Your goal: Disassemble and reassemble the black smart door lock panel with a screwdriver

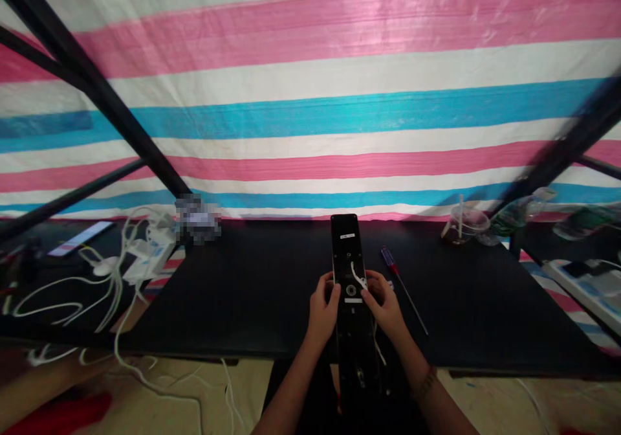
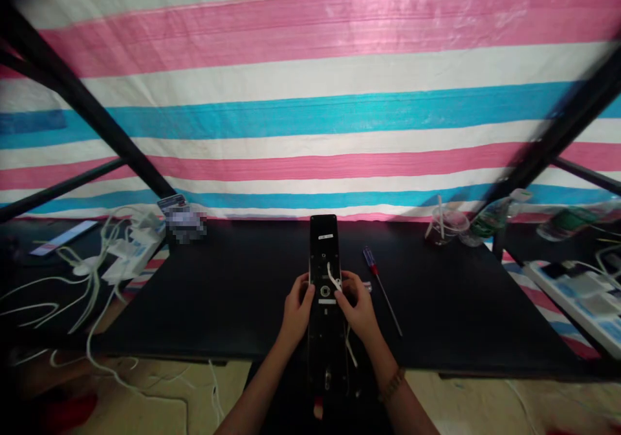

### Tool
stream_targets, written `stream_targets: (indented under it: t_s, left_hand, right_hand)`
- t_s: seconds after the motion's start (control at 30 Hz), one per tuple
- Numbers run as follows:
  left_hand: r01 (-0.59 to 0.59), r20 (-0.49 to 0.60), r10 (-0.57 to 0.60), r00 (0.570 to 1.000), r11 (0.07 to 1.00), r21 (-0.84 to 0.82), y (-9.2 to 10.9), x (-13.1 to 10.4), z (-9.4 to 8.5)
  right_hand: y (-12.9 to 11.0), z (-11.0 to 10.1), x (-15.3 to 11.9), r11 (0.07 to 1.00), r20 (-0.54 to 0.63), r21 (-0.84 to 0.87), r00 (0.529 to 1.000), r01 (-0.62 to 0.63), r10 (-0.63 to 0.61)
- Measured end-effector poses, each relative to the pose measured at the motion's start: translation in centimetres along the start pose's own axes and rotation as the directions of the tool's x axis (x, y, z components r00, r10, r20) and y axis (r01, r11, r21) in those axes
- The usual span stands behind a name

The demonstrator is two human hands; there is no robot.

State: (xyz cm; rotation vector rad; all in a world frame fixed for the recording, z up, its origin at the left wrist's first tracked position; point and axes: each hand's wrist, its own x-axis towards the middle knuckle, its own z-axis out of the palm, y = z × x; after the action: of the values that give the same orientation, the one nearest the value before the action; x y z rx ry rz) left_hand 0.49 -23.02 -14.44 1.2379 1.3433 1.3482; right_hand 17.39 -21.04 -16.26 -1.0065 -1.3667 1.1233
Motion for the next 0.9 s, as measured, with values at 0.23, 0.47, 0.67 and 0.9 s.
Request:
stream_targets:
  t_s: [0.23,0.47,0.67,0.9]
  left_hand:
    - [0.008,0.009,-0.007,1.000,1.000,-0.012,-0.08,-0.09,-0.18]
    - [0.002,0.002,-0.002,1.000,1.000,0.000,0.07,-0.16,-0.12]
    - [0.014,-0.018,-0.014,1.000,0.999,0.029,0.66,-0.17,-0.08]
    - [0.010,-0.018,-0.009,1.000,0.999,0.035,0.38,-0.13,-0.16]
  right_hand:
    - [0.14,-0.13,-0.44,0.999,-0.010,-0.037,1.000,-0.021,0.021]
    - [0.04,-0.25,-0.49,0.998,-0.035,-0.041,0.998,-0.053,0.052]
    - [-0.38,-0.23,-0.51,0.997,-0.001,0.013,0.997,-0.073,0.073]
    - [-0.25,-0.24,-0.61,0.997,-0.093,-0.065,0.995,-0.033,0.027]
